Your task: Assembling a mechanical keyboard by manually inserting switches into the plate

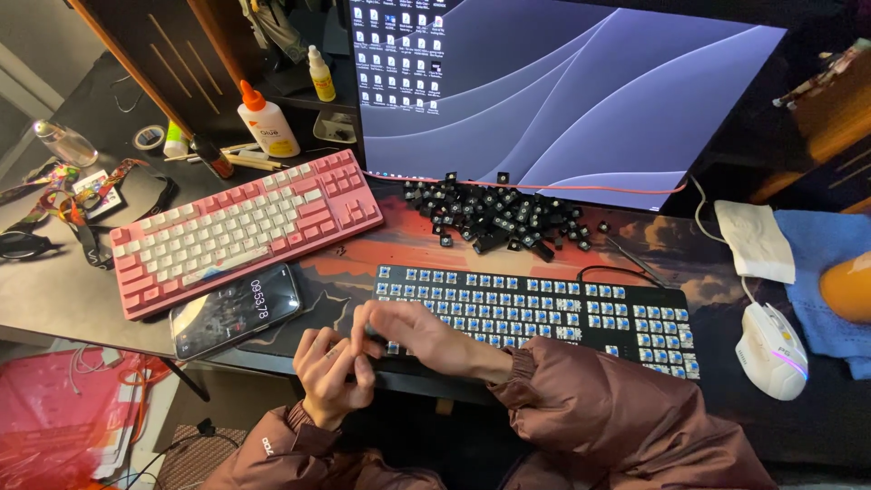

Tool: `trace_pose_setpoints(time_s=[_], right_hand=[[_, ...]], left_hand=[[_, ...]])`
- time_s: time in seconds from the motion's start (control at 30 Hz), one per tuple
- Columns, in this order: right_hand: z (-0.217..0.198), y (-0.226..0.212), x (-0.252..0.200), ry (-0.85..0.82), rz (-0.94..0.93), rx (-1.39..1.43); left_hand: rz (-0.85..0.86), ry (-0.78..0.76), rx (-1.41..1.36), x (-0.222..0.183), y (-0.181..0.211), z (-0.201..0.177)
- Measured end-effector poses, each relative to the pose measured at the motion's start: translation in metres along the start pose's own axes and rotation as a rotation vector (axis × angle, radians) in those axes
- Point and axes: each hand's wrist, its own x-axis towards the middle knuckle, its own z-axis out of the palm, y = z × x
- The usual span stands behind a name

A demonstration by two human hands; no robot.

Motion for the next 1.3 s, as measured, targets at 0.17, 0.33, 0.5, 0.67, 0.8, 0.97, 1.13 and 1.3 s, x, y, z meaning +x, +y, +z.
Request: trace_pose_setpoints(time_s=[0.17, 0.33, 0.5, 0.67, 0.8, 0.97, 1.13, 1.3], right_hand=[[-0.004, 0.021, -0.008, 0.068, 0.042, 0.130], [0.002, 0.001, -0.002, 0.051, 0.035, 0.154], [0.000, 0.005, 0.001, 0.005, -0.043, 0.037], [0.001, 0.006, -0.002, 0.039, 0.007, 0.174], [-0.001, 0.003, -0.002, 0.006, 0.017, 0.134], [-0.007, 0.002, 0.003, 0.003, 0.021, -0.012], [0.000, 0.004, -0.001, 0.053, -0.037, 0.169], [0.003, -0.005, -0.001, 0.000, -0.013, 0.184]], left_hand=[[0.022, 0.007, 0.010, 0.005, 0.001, 0.000], [0.015, 0.004, 0.000, 0.005, 0.002, 0.000], [0.024, 0.005, 0.005, 0.002, -0.001, 0.001], [-0.020, -0.029, -0.002, 0.001, -0.003, 0.001], [-0.110, -0.120, -0.042, 0.004, -0.004, -0.003], [-0.202, -0.233, -0.050, -0.013, -0.028, 0.005], [-0.183, -0.261, 0.036, -0.006, -0.040, 0.004], [-0.315, -0.233, -0.009, 0.018, -0.038, -0.001]])
